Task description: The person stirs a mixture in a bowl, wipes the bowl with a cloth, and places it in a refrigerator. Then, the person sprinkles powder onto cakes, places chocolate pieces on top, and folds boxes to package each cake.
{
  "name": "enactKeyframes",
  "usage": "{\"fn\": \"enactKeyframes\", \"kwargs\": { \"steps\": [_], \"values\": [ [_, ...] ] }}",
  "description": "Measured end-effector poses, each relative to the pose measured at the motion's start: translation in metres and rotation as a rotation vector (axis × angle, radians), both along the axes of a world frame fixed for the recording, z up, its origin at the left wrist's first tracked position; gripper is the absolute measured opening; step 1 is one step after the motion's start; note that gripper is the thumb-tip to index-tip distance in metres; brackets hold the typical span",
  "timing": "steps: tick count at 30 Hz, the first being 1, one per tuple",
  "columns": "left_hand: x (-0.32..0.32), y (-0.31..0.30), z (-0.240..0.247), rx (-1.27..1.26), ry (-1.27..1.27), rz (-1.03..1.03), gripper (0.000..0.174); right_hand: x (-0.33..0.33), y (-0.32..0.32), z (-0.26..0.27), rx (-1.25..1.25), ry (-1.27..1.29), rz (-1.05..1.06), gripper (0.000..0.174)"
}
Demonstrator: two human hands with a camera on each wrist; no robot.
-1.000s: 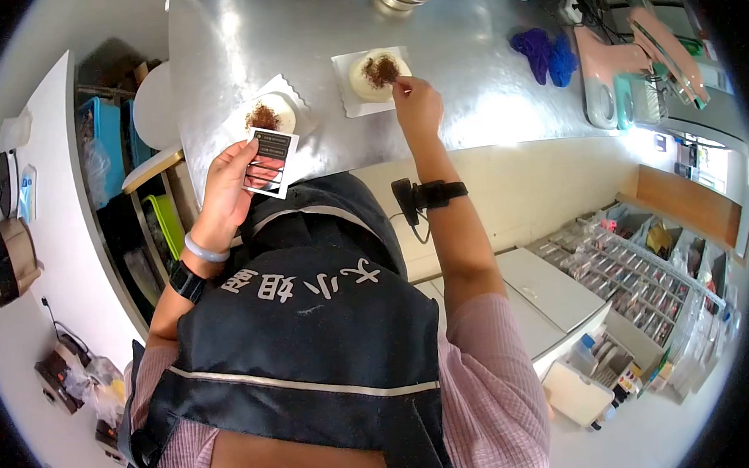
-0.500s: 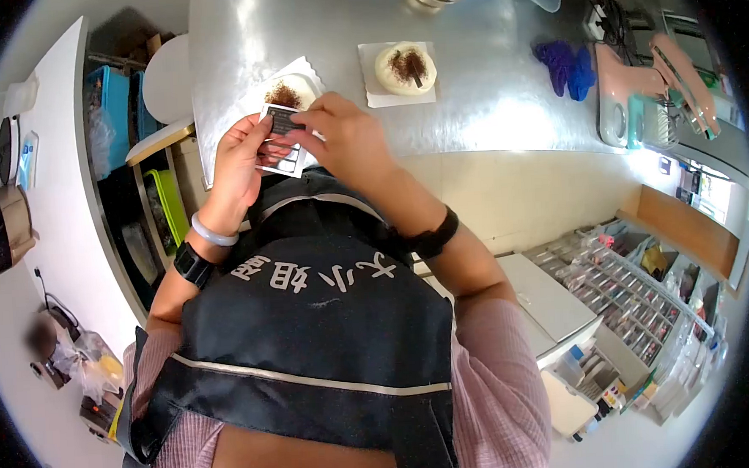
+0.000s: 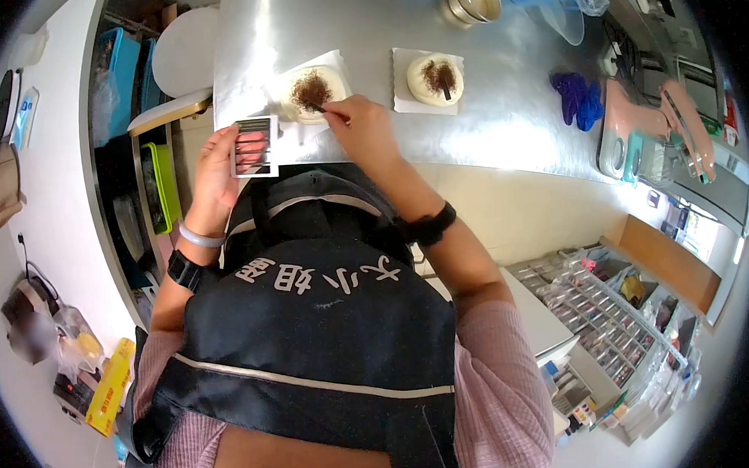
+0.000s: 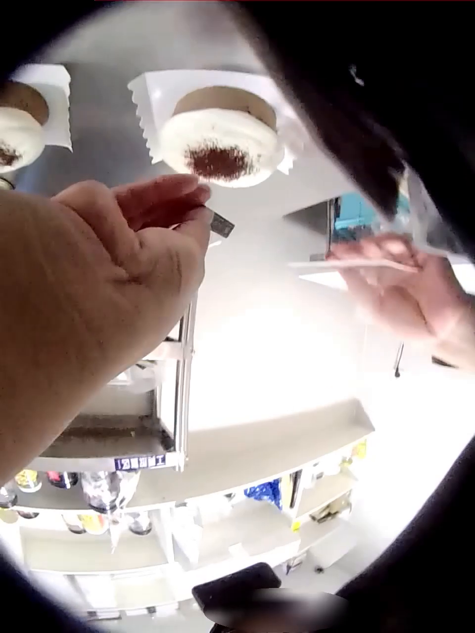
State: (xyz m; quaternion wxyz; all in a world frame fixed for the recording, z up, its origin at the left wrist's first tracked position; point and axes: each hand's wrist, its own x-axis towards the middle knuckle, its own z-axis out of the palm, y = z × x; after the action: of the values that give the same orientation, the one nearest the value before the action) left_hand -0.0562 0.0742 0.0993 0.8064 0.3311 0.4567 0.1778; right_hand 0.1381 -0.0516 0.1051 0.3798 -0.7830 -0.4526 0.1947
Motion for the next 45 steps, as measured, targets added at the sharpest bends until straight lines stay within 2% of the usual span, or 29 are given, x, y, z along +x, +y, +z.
{"fn": "enactKeyframes", "kwargs": {
  "steps": [6, 17, 20, 22, 24, 26, 28, 30, 32, 34, 38, 42, 45],
  "values": [
    [-0.021, 0.012, 0.003, 0.033, 0.028, 0.055, 0.02, 0.001, 0.014, -0.032, -0.034, 0.03, -0.091, 0.019],
    [-0.018, 0.016, 0.011, 0.037, -0.033, 0.009, 0.02, -0.004, 0.018, -0.037, -0.247, 0.059, -0.145, 0.022],
    [-0.009, 0.021, 0.017, 0.07, -0.067, -0.054, 0.019, -0.006, 0.027, 0.004, -0.181, -0.091, -0.097, 0.026],
    [0.001, 0.024, 0.023, 0.066, -0.096, -0.068, 0.019, -0.01, 0.039, 0.046, -0.119, 0.269, -0.03, 0.026],
    [0.017, 0.029, 0.03, 0.075, -0.186, -0.183, 0.017, -0.009, 0.048, 0.076, -0.062, 0.326, 0.016, 0.025],
    [0.031, 0.034, 0.041, 0.103, -0.261, -0.267, 0.021, 0.002, 0.061, 0.103, -0.306, 0.409, 0.172, 0.025],
    [0.043, 0.044, 0.064, 0.09, -0.331, -0.339, 0.028, 0.021, 0.071, 0.135, -0.366, 0.337, 0.231, 0.023],
    [0.053, 0.057, 0.077, 0.152, -0.405, -0.353, 0.037, 0.049, 0.084, 0.176, -0.323, 0.485, 0.037, 0.019],
    [0.056, 0.072, 0.077, 0.115, -0.463, -0.299, 0.04, 0.097, 0.097, 0.203, -0.03, 0.43, -0.077, 0.017],
    [0.058, 0.085, 0.059, 0.042, -0.445, -0.257, 0.036, 0.149, 0.121, 0.242, 0.052, 0.314, -0.194, 0.015],
    [0.058, 0.096, 0.041, 0.115, -0.388, -0.311, 0.03, 0.227, 0.185, 0.301, 0.094, 0.039, -0.277, 0.018],
    [0.056, 0.105, 0.018, 0.044, -0.344, -0.286, 0.024, 0.263, 0.261, 0.31, 0.172, -0.104, -0.312, 0.017],
    [0.051, 0.113, 0.007, -0.004, -0.297, -0.274, 0.023, 0.29, 0.31, 0.299, 0.123, -0.325, -0.314, 0.016]
  ]
}}
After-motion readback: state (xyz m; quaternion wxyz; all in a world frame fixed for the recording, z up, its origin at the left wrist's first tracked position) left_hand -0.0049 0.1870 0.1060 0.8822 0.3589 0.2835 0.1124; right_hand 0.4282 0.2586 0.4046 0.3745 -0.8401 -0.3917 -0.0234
